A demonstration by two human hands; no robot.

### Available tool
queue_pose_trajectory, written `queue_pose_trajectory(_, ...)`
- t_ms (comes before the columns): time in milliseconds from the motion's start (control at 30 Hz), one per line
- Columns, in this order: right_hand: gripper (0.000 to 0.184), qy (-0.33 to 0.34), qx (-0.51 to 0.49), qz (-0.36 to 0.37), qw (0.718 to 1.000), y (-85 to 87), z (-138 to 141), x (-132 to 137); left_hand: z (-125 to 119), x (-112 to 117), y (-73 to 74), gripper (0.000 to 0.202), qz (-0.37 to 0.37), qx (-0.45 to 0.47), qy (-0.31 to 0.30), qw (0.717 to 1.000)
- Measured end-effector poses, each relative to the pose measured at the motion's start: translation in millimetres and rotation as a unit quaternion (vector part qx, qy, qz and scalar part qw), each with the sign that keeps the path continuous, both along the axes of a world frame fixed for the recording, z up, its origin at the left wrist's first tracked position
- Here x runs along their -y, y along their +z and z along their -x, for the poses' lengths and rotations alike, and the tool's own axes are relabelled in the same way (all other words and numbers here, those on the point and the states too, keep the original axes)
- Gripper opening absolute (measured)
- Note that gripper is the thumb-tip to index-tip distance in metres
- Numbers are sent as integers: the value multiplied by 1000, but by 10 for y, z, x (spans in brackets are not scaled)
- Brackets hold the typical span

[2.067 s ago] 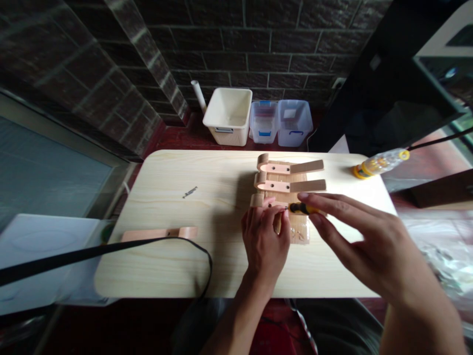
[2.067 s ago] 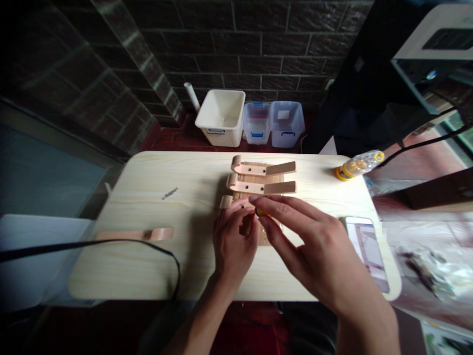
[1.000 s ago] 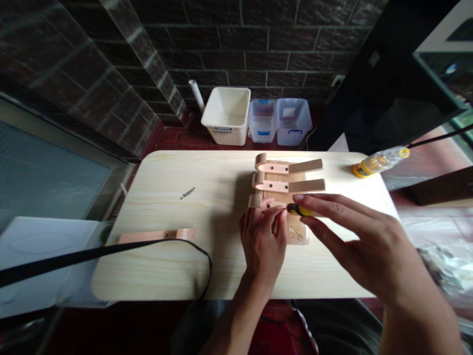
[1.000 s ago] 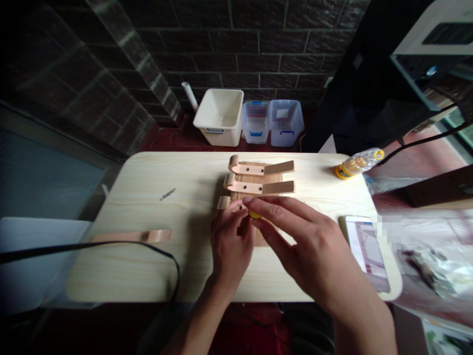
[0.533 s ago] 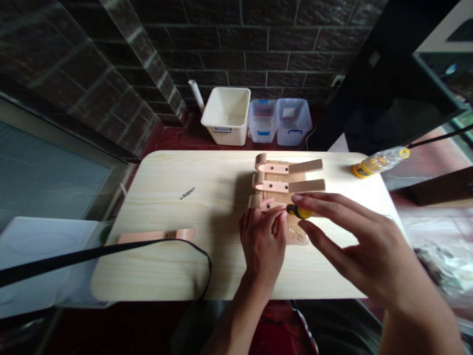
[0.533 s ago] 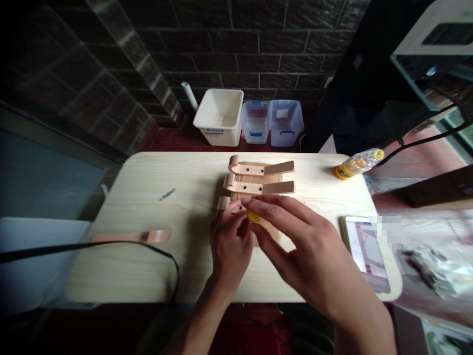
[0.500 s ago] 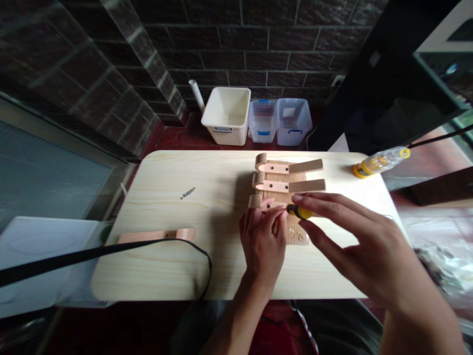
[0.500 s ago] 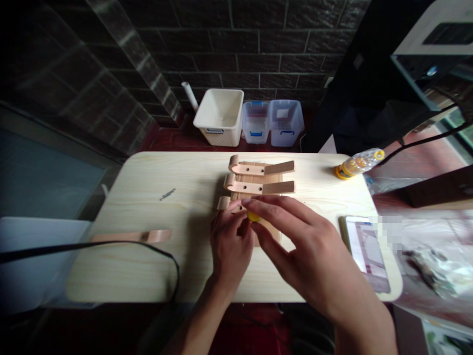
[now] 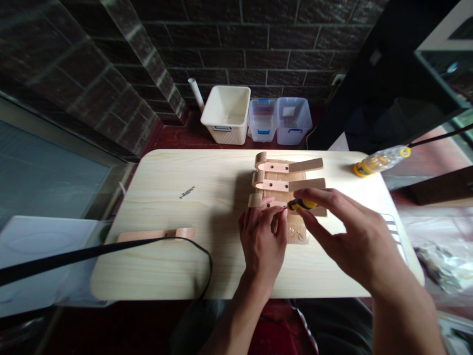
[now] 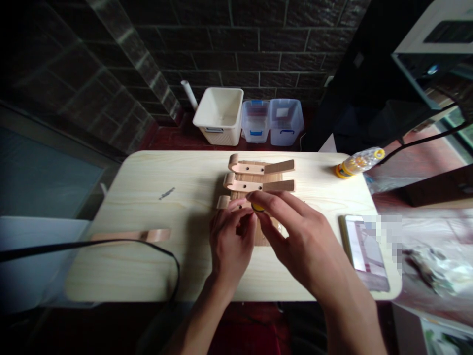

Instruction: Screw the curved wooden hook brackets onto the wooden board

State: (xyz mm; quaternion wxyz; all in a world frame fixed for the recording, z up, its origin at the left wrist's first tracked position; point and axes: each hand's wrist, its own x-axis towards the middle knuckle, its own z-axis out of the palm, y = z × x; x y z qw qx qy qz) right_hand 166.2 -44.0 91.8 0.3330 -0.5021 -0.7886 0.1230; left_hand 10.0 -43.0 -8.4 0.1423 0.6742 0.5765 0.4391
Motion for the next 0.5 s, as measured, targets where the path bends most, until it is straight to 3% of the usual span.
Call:
queue_pose_trajectory(167,36,-14,3,-10,1000,-24,-5,-20,-1,7,2,9,8,-6,-4,1000)
queue_pose_trajectory(500,43,21,-38,27,999,7,-4,10,5,15,-14,15,7,-4,-10,1000)
